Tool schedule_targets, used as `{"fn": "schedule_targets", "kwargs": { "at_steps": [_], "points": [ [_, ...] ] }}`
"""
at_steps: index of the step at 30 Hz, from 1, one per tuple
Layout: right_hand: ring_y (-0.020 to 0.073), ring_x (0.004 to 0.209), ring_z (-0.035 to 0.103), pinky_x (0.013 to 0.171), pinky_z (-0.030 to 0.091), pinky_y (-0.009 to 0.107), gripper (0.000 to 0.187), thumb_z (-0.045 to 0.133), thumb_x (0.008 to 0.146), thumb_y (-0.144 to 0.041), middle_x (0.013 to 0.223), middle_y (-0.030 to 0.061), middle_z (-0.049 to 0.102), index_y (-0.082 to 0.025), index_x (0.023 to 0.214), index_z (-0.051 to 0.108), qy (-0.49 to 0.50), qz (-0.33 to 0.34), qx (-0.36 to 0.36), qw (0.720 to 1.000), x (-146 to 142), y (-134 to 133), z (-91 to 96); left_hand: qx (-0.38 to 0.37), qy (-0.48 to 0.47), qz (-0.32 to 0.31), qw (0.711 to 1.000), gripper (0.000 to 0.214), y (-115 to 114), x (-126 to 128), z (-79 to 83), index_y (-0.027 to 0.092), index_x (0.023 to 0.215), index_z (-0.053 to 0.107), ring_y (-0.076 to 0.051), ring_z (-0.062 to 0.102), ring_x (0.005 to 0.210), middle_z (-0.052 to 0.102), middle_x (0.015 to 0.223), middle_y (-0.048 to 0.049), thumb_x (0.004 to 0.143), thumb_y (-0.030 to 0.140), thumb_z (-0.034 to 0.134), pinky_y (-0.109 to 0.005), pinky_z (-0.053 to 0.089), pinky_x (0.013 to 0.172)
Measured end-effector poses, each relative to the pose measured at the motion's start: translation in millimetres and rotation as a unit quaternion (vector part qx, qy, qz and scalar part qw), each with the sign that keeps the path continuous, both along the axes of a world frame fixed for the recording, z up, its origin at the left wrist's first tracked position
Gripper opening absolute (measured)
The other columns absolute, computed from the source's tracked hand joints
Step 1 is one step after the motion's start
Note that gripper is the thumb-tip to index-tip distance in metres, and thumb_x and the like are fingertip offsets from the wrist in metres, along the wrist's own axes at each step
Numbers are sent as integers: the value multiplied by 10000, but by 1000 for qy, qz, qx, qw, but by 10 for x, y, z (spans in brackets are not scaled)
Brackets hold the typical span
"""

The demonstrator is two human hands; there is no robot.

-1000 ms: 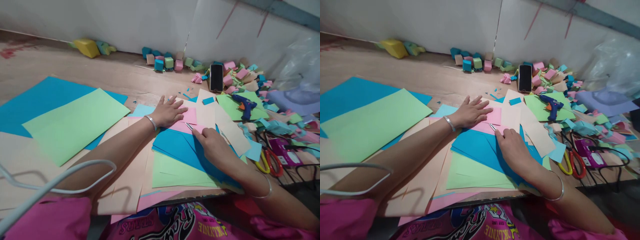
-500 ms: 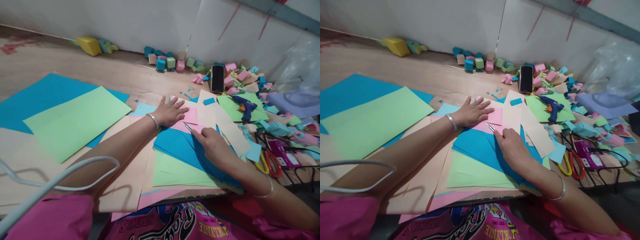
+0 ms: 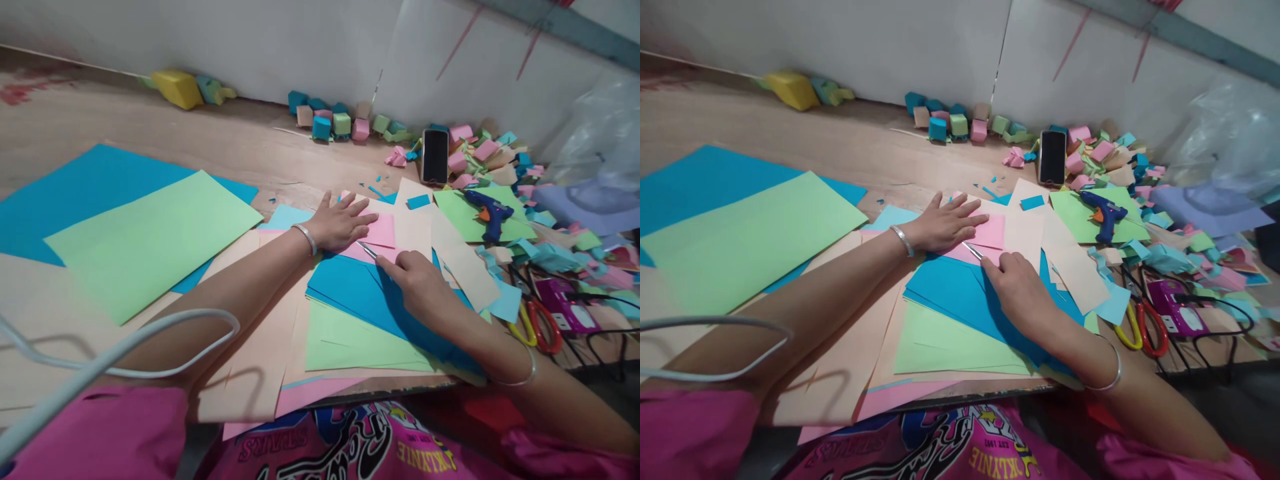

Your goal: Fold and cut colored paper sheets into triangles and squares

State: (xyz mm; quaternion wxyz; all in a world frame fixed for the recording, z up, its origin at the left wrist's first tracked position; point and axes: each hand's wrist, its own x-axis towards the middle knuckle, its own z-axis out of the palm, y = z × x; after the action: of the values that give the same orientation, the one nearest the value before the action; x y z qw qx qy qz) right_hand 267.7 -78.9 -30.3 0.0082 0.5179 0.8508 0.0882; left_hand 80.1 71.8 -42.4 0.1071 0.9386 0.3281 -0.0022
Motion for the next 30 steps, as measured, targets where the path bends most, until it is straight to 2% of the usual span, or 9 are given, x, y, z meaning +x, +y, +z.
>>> {"fn": "schedule_targets", "kwargs": {
  "at_steps": [4,8,12,18,22,30],
  "points": [
    [223,752,445,646,342,342,474,266,919,-62,823,115,544,-141,1268,578,3,-2,8,1000,-119,72,11,-8,10,2,1000,525,18,2,-16,368,1514,284,-323,72,1502,130,1636,1,1009,473,190,-674,42,1130],
    [225,747,434,646,331,348,470,257,920,-69,813,126,539,-115,1243,595,1,1,-20,1000,-208,140,51,-6,14,7,1000,521,21,13,-41,379,1516,271,-322,76,1502,125,1637,4,1009,476,195,-672,39,1131],
    [219,735,419,639,322,347,458,262,920,-83,803,117,526,-133,1230,595,-6,8,-41,999,-224,184,88,-4,-5,0,1000,520,33,0,-11,370,1512,291,-344,102,1494,161,1632,0,1008,469,207,-697,52,1117],
    [234,736,435,635,326,363,477,243,910,-69,808,133,540,-137,1236,585,-8,16,-47,999,-191,197,81,105,-76,37,991,500,169,-124,34,355,1489,352,-327,47,1504,185,1626,-1,1010,463,263,-701,-18,1115],
    [237,736,449,638,324,364,476,265,902,-64,816,136,550,-134,1241,591,-5,19,-42,999,-188,192,70,75,-38,24,996,476,225,-165,-45,364,1450,423,-346,66,1499,246,1608,1,999,473,314,-731,-1,1100],
    [237,748,443,654,336,366,491,225,933,-90,823,133,549,-133,1240,605,-1,22,-44,999,-192,223,70,29,4,24,999,503,221,-132,-22,364,1494,335,-351,63,1497,192,1624,1,1009,483,271,-753,46,1085]
  ]
}}
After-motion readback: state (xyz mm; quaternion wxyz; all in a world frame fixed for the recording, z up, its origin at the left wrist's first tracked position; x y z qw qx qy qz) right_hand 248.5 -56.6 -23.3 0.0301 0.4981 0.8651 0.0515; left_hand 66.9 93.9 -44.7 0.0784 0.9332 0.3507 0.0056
